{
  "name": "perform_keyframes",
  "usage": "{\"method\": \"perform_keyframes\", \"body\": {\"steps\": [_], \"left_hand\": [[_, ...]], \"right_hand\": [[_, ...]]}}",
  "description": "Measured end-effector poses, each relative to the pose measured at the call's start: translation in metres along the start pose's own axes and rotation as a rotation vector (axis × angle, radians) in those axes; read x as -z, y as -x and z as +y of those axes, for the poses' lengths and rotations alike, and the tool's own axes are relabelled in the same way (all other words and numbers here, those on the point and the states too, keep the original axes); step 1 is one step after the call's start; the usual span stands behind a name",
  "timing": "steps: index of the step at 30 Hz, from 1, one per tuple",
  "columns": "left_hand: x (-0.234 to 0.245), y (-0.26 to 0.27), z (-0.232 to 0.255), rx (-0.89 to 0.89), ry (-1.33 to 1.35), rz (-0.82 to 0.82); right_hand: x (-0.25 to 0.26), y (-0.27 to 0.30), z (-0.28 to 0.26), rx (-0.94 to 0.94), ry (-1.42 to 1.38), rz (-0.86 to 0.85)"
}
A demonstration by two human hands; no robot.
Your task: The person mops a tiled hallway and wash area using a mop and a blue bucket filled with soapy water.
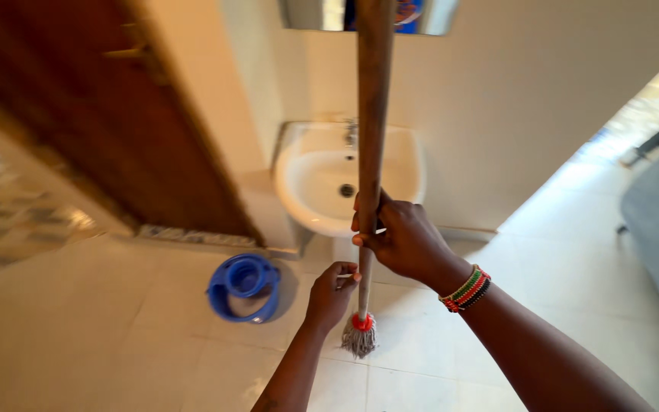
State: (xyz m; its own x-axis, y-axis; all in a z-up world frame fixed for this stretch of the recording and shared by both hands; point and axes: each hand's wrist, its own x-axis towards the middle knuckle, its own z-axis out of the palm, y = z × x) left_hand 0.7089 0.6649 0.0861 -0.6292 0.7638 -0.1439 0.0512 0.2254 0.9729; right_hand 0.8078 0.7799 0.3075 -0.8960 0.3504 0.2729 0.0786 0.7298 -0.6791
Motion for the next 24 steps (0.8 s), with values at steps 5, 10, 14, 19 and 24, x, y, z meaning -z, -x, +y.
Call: {"method": "perform_keyframes", "body": {"steps": [5,10,14,19,24], "left_hand": [[0.077,0.026,-0.005,-0.048,0.055,0.131],[0.146,0.045,0.004,-0.141,0.102,0.331],[0.2,0.066,0.013,-0.149,0.192,0.427],[0.249,0.091,0.013,-0.114,0.121,0.578],[0.277,0.105,-0.014,-0.119,0.116,0.649]], "right_hand": [[-0.039,-0.033,-0.059,0.049,-0.067,-0.053],[-0.065,-0.069,-0.127,0.183,-0.118,-0.034],[-0.081,-0.09,-0.176,0.259,-0.13,-0.017],[-0.108,-0.114,-0.204,0.337,-0.112,-0.038],[-0.177,-0.129,-0.183,0.222,-0.126,-0.013]]}}
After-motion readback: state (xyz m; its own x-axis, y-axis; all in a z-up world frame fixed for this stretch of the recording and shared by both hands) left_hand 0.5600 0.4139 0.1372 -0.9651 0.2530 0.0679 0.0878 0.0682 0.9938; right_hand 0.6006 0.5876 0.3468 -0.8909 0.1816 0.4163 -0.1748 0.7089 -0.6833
